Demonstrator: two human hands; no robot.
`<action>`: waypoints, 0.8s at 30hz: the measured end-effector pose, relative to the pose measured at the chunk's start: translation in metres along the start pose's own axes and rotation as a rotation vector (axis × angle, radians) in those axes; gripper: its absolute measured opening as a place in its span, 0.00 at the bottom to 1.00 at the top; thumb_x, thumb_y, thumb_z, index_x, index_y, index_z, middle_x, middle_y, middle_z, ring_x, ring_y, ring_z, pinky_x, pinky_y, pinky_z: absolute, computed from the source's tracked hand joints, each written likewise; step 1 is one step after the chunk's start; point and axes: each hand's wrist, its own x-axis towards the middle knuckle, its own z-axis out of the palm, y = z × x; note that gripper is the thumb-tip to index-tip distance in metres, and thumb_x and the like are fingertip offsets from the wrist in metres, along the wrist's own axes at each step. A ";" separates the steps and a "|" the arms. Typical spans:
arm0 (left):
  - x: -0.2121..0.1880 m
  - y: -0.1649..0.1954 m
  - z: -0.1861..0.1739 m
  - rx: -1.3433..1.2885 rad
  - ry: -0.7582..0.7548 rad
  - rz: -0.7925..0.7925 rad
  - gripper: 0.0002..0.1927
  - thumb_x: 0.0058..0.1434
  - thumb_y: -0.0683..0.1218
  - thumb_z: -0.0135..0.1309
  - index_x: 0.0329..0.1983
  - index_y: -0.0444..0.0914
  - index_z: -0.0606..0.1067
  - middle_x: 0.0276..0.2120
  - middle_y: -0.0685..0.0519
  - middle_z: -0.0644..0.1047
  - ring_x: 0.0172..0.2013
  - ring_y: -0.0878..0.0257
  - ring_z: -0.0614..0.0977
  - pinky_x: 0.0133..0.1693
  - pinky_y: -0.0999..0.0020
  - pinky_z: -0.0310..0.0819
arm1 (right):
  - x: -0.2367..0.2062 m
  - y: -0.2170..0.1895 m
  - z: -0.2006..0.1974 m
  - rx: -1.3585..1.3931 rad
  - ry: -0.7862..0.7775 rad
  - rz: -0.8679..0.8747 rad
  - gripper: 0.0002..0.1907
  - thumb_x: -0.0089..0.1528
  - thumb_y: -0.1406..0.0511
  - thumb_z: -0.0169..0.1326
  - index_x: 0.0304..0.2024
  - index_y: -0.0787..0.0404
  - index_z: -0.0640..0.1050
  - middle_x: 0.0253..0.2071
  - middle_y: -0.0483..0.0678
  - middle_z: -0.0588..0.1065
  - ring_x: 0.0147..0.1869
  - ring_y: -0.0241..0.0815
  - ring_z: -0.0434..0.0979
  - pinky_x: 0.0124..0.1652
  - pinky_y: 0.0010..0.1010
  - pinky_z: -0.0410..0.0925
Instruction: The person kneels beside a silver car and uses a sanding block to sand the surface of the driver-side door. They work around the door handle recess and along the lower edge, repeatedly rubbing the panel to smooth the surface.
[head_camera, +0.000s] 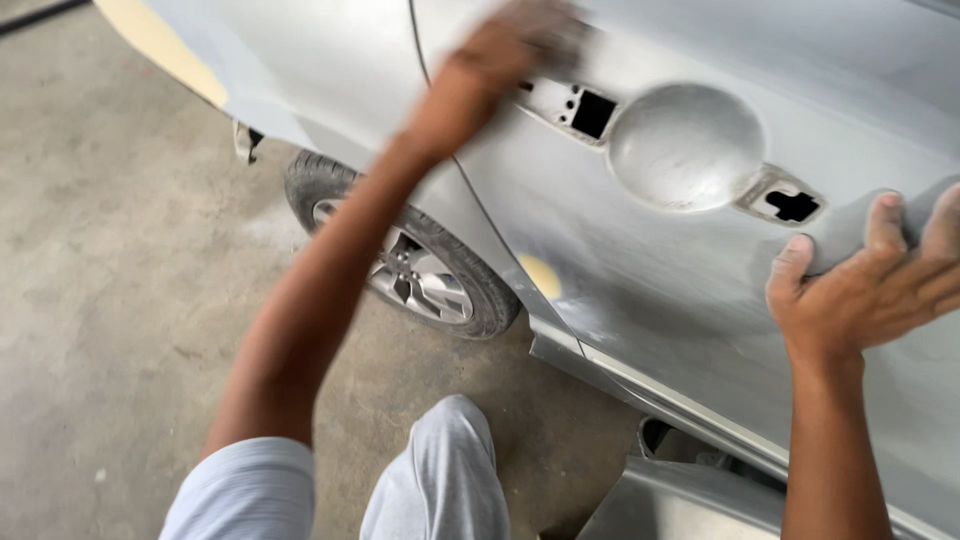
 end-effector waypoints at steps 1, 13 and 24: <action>-0.015 -0.025 -0.020 -0.074 0.055 -0.076 0.14 0.67 0.32 0.42 0.52 0.35 0.74 0.55 0.45 0.78 0.57 0.50 0.80 0.59 0.57 0.76 | -0.002 0.000 0.002 -0.016 0.009 -0.005 0.27 0.72 0.48 0.42 0.67 0.56 0.64 0.71 0.70 0.59 0.74 0.70 0.55 0.64 0.70 0.49; 0.036 0.056 0.078 0.040 0.177 0.074 0.16 0.64 0.29 0.50 0.47 0.41 0.77 0.66 0.54 0.73 0.70 0.54 0.66 0.73 0.51 0.60 | 0.001 0.000 0.007 -0.090 0.012 -0.018 0.27 0.73 0.48 0.41 0.67 0.56 0.64 0.70 0.65 0.58 0.77 0.71 0.51 0.69 0.68 0.45; -0.013 -0.015 0.028 -0.375 0.427 -0.159 0.21 0.64 0.25 0.52 0.57 0.35 0.75 0.53 0.46 0.79 0.54 0.50 0.82 0.52 0.57 0.81 | -0.002 -0.012 0.018 -0.092 0.083 0.003 0.30 0.72 0.49 0.40 0.70 0.55 0.67 0.76 0.61 0.58 0.80 0.67 0.50 0.72 0.68 0.41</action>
